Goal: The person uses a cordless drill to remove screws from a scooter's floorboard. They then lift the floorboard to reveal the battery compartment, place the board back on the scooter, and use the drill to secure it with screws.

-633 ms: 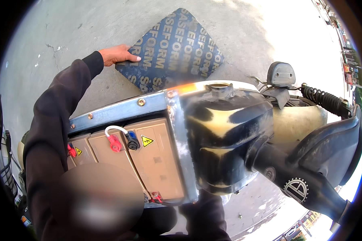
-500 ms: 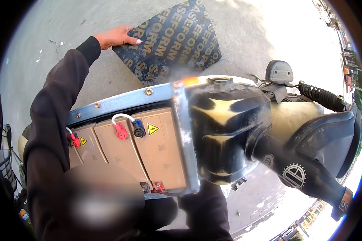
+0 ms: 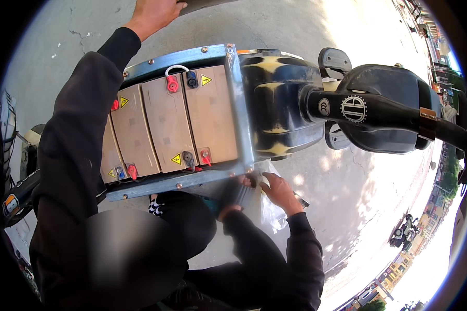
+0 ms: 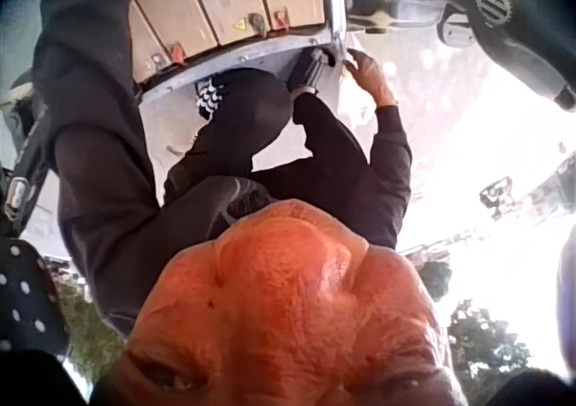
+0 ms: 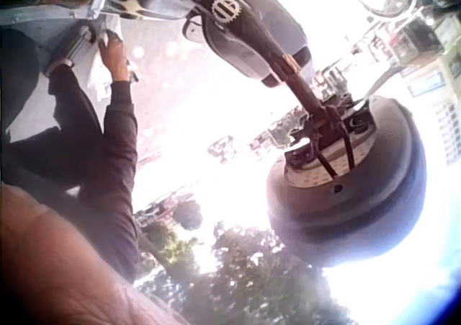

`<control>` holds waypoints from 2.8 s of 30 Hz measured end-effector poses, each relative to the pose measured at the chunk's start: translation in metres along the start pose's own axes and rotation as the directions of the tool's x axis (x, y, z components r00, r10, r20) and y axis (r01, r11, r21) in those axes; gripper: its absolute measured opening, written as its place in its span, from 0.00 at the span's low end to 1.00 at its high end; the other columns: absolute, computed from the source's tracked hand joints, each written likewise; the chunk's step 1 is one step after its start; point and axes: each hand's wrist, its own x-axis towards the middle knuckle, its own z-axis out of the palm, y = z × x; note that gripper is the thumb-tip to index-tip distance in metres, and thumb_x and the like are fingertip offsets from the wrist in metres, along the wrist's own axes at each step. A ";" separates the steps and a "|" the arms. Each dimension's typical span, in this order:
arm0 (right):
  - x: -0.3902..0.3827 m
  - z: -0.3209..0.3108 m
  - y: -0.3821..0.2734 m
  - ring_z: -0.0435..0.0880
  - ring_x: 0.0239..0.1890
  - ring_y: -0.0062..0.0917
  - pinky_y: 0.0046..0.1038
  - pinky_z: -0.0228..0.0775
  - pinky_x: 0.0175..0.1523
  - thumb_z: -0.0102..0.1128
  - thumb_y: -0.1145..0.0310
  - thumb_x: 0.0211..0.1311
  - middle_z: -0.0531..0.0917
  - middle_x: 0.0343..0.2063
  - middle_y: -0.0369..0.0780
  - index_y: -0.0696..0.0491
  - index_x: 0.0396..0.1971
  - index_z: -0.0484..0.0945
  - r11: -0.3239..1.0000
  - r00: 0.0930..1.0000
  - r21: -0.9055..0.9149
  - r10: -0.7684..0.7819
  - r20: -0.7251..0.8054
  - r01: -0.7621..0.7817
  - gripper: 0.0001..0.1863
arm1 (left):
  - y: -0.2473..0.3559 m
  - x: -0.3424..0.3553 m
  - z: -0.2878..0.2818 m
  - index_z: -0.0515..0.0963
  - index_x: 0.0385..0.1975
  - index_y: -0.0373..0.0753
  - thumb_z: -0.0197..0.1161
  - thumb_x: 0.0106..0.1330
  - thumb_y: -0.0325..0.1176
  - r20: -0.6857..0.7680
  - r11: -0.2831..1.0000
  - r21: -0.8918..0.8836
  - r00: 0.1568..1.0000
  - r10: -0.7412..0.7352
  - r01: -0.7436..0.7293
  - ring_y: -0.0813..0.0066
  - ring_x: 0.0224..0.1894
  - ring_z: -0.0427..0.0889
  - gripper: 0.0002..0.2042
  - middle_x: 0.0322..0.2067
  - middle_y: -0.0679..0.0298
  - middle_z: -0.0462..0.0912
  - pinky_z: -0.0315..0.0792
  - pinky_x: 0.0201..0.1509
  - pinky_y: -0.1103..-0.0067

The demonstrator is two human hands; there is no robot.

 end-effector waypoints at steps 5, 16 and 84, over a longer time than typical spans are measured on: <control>-0.038 -0.038 -0.038 0.87 0.50 0.43 0.36 0.77 0.56 0.63 0.60 0.68 0.86 0.46 0.54 0.61 0.58 0.78 0.946 0.984 0.288 0.169 -0.054 -0.147 0.24 | 0.053 -0.052 -0.089 0.81 0.58 0.46 0.63 0.66 0.29 -0.110 0.955 0.282 0.992 -0.064 0.093 0.68 0.48 0.89 0.19 0.49 0.64 0.89 0.83 0.49 0.75; -0.105 -0.083 -0.197 0.78 0.64 0.38 0.40 0.69 0.67 0.53 0.41 0.74 0.75 0.64 0.53 0.61 0.73 0.58 0.511 0.974 0.831 -0.064 -0.218 0.220 0.43 | 0.110 -0.246 -0.227 0.84 0.54 0.39 0.60 0.60 0.16 -0.365 0.980 0.112 0.910 0.195 -0.165 0.56 0.54 0.87 0.21 0.50 0.57 0.88 0.81 0.55 0.71; -0.025 -0.024 -0.235 0.80 0.54 0.35 0.45 0.72 0.59 0.62 0.52 0.72 0.80 0.54 0.44 0.58 0.60 0.72 -0.127 0.876 0.927 0.391 -0.281 0.354 0.28 | 0.022 -0.159 -0.331 0.83 0.49 0.28 0.63 0.74 0.40 0.570 0.457 -0.690 0.811 -0.136 0.562 0.79 0.38 0.84 0.18 0.40 0.64 0.88 0.76 0.44 0.81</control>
